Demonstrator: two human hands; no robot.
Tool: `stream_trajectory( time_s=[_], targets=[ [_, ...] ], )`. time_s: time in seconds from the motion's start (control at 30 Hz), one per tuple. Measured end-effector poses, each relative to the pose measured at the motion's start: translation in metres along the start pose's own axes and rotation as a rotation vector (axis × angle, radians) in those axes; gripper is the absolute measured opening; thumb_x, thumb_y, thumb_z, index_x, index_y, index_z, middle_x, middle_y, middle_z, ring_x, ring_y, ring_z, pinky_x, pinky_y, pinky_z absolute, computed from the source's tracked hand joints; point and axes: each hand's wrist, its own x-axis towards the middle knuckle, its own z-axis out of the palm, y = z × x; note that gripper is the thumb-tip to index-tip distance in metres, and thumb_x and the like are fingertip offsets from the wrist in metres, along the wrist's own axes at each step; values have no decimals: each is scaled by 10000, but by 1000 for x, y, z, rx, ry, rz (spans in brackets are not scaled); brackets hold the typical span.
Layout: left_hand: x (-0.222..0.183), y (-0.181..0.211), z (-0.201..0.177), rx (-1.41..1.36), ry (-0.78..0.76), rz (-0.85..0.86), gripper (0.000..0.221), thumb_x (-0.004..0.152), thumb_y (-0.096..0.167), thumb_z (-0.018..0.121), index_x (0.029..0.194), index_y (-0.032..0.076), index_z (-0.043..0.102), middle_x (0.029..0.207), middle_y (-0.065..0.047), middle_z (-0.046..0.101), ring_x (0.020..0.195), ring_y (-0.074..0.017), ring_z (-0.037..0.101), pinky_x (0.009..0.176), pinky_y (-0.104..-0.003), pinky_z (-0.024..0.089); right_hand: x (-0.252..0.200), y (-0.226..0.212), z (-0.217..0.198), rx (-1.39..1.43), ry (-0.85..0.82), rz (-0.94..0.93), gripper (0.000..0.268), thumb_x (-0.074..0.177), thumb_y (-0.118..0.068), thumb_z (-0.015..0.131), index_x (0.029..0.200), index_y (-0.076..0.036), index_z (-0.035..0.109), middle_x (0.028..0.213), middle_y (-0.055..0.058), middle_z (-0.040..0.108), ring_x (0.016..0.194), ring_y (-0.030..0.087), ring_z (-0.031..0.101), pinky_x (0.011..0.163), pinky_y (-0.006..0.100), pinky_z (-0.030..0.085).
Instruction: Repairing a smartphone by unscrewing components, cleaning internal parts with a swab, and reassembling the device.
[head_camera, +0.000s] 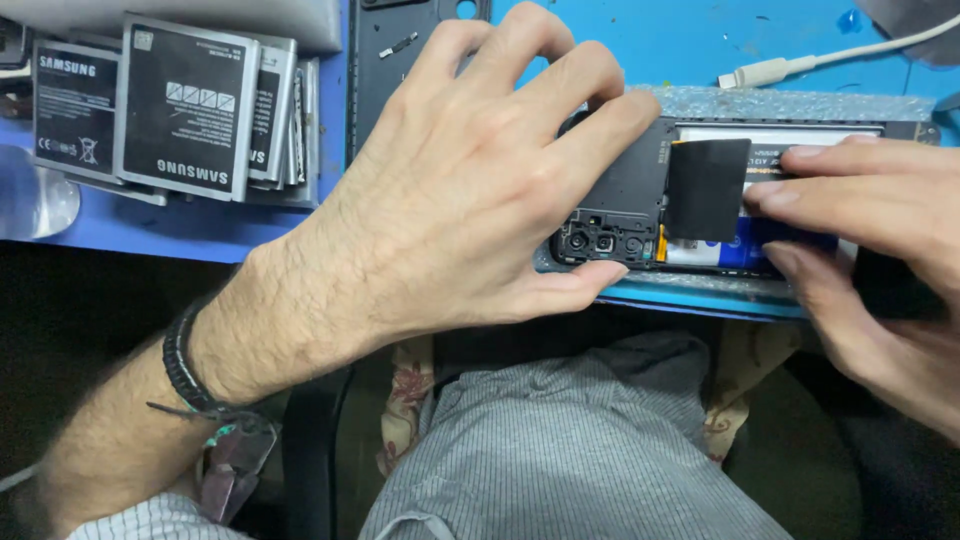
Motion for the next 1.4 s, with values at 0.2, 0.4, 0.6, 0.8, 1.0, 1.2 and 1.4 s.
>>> stream_trajectory(
  time_s=[0.2,0.4,0.6,0.8,1.0,1.2,1.4],
  targets=[
    [2,4,2,25,-12,-58,856,837,826,888,1269,127,650,1178,-54,579,1072,-287,532,825,-442,473,12,-10,-11,-256,-72,-272,311,1047,-137,728,1357,-120,737,1292,175,738,1136,438,701,1157,676,555],
    [4,8,0,55,-21,-95,841,790,871,881,1196,170,656,1164,-44,577,1062,-284,534,795,-440,474,32,-12,-11,-383,-110,-425,397,1021,-408,669,1391,-294,757,1507,152,708,1364,588,620,1212,791,428],
    [3,13,0,86,-22,-136,863,760,892,870,1191,178,651,1171,-30,588,1075,-273,540,813,-422,490,47,-3,-14,-247,-220,-433,512,911,-445,636,1399,-300,694,1572,195,619,1526,610,464,1308,800,278],
    [2,13,1,35,-17,-151,815,800,802,880,1197,132,638,1179,-50,574,1082,-284,541,834,-430,495,50,7,-12,-151,-243,-420,529,851,-464,624,1361,-341,694,1602,218,582,1492,560,538,1269,785,382],
    [5,8,-2,-91,-33,-160,873,791,812,948,1223,126,625,1161,-59,559,1071,-294,528,818,-446,486,54,5,-11,-132,-243,-424,519,836,-413,609,1340,-332,707,1582,217,583,1453,548,548,1231,796,382],
    [12,6,-3,-143,-63,-153,734,858,736,914,1179,127,659,1164,-42,574,1095,-297,527,876,-470,480,54,5,-11,-102,-233,-419,498,853,-385,617,1337,-313,706,1562,211,586,1440,548,550,1241,802,365],
    [18,4,-4,-5,-88,-112,786,808,854,872,1125,148,739,1161,9,610,1141,-261,568,1037,-530,472,55,4,-10,-120,-230,-418,483,870,-371,591,1338,-311,696,1546,214,599,1430,553,559,1179,830,396]
  ],
)
